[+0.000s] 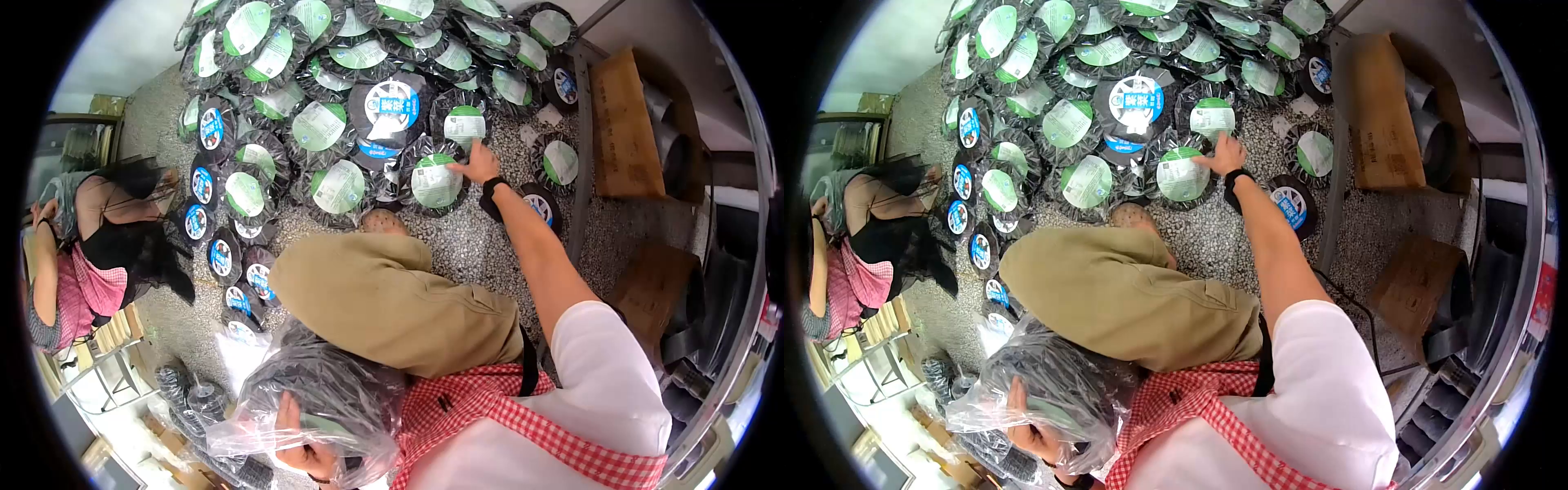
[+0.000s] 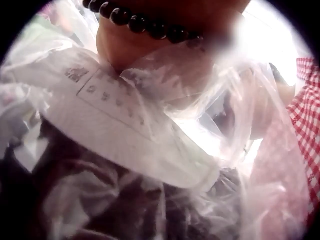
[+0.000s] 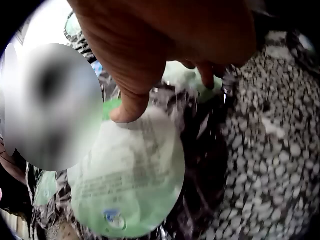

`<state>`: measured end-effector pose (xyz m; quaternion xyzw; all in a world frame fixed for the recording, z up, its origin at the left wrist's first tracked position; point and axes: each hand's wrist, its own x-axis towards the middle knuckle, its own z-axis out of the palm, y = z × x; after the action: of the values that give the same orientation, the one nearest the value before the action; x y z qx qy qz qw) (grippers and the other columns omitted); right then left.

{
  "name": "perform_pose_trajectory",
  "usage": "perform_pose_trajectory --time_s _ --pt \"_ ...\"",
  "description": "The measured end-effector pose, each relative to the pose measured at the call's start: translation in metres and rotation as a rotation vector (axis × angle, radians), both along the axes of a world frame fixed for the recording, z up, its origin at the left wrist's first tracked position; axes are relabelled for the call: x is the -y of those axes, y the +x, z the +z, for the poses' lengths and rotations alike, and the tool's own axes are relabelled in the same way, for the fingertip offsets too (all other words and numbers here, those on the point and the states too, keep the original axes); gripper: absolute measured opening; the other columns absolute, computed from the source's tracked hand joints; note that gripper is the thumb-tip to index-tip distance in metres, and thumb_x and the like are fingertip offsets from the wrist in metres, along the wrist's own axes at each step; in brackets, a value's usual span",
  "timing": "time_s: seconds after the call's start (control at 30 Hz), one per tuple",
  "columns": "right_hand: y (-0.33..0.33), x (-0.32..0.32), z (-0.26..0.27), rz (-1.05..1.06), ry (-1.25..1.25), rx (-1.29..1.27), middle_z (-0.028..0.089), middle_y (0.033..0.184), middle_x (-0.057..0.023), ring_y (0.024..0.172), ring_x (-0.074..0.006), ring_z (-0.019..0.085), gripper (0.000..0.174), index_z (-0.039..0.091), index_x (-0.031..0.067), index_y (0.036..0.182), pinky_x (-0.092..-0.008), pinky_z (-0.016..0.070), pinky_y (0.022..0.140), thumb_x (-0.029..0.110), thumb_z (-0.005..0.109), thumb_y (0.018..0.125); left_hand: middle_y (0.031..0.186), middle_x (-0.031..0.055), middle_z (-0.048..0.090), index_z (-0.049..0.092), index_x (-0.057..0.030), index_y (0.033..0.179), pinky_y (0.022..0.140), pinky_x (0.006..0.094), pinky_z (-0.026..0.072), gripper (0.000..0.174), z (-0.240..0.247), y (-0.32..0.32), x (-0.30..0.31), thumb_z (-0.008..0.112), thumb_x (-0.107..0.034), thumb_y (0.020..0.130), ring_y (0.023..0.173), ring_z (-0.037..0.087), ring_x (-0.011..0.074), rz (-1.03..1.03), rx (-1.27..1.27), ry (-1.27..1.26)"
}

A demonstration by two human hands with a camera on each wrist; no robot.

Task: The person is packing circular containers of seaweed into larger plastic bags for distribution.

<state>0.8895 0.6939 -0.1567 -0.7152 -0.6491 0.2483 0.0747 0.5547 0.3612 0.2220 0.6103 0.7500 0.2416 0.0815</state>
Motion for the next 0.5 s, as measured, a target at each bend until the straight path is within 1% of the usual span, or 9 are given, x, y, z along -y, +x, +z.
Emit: perform_pose_trajectory --time_s 0.03,0.1,0.13,0.17,0.23,0.3,0.37,0.43,0.5 --pt "-0.005 0.005 0.008 -0.011 -0.257 -0.123 0.051 0.113 -0.0246 0.105 -0.0388 0.051 0.094 0.038 -0.0042 0.122 -0.0438 0.0407 0.090 0.055 0.076 0.059 0.109 0.0250 0.059 0.057 0.0077 0.109 0.084 0.0401 0.0460 0.037 0.001 -0.001 -0.003 0.040 -0.009 0.080 0.097 0.060 0.0372 0.006 0.006 -0.014" --pt "-0.029 0.028 -0.006 -0.113 -0.143 -0.414 0.048 0.121 -0.0257 0.113 -0.0370 0.048 0.098 0.035 -0.0058 0.126 -0.0419 0.0392 0.094 0.045 0.082 0.056 0.108 0.0256 0.059 0.056 0.0083 0.109 0.084 0.0404 0.0461 0.038 -0.001 -0.004 -0.012 0.041 -0.011 0.081 0.096 0.060 0.0378 0.008 0.022 -0.017" --pt "-0.035 0.033 -0.038 -0.141 -0.261 -0.625 0.046 0.126 -0.0242 0.117 -0.0330 0.045 0.105 0.031 -0.0054 0.131 -0.0393 0.0373 0.097 0.037 0.086 0.052 0.110 0.0257 0.059 0.056 0.0088 0.109 0.088 0.0409 0.0428 0.037 -0.003 -0.005 -0.015 0.041 -0.010 0.082 0.099 0.059 0.0374 -0.006 0.059 -0.002" --pt "-0.042 0.040 -0.036 -0.252 -0.531 -0.718 0.048 0.126 -0.0187 0.115 -0.0276 0.047 0.101 0.032 -0.0040 0.133 -0.0374 0.0393 0.095 0.031 0.086 0.055 0.111 0.0257 0.058 0.056 0.0093 0.109 0.093 0.0414 0.0396 0.035 -0.004 -0.007 -0.015 0.042 -0.010 0.082 0.103 0.057 0.0369 -0.021 0.096 0.006" --pt "-0.035 0.038 -0.001 -0.007 -0.665 -0.927 0.050 0.123 -0.0137 0.112 -0.0241 0.048 0.088 0.037 -0.0022 0.130 -0.0354 0.0406 0.092 0.028 0.083 0.062 0.110 0.0255 0.058 0.056 0.0091 0.108 0.093 0.0406 0.0402 0.034 -0.015 -0.009 -0.015 0.043 -0.012 0.085 0.102 0.057 0.0363 -0.034 0.090 0.016" --pt "-0.021 0.017 0.034 -0.296 -0.216 -0.990 0.052 0.119 -0.0105 0.106 -0.0201 0.049 0.077 0.042 -0.0021 0.127 -0.0338 0.0420 0.088 0.025 0.080 0.065 0.109 0.0251 0.058 0.056 0.0091 0.108 0.092 0.0388 0.0412 0.034 -0.019 -0.003 -0.015 0.043 -0.016 0.087 0.102 0.057 0.0350 0.110 0.099 0.125" --pt "0.000 -0.018 0.074 -0.661 -0.214 -1.102 0.051 0.122 -0.0130 0.107 -0.0217 0.049 0.078 0.041 -0.0047 0.127 -0.0375 0.0400 0.091 0.029 0.079 0.067 0.108 0.0245 0.059 0.056 0.0090 0.109 0.090 0.0378 0.0426 0.036 -0.013 -0.006 -0.014 0.044 -0.018 0.088 0.100 0.057 0.0334 0.116 0.036 0.054" --pt "0.040 -0.051 -0.001 -0.880 -0.156 -0.710 0.050 0.122 -0.0172 0.107 -0.0250 0.049 0.084 0.035 -0.0077 0.130 -0.0439 0.0386 0.092 0.032 0.078 0.070 0.109 0.0248 0.058 0.056 0.0086 0.109 0.089 0.0379 0.0434 0.038 -0.010 -0.004 -0.025 0.043 -0.021 0.089 0.100 0.057 0.0326 0.089 0.109 0.054" --pt "0.057 -0.061 -0.054 -0.885 -0.154 -0.622 0.049 0.120 -0.0204 0.109 -0.0292 0.048 0.094 0.025 -0.0093 0.135 -0.0496 0.0351 0.093 0.035 0.077 0.070 0.106 0.0254 0.060 0.057 0.0085 0.108 0.086 0.0393 0.0450 0.041 -0.011 -0.007 -0.025 0.045 -0.025 0.087 0.097 0.059 0.0348 0.111 0.080 0.038"
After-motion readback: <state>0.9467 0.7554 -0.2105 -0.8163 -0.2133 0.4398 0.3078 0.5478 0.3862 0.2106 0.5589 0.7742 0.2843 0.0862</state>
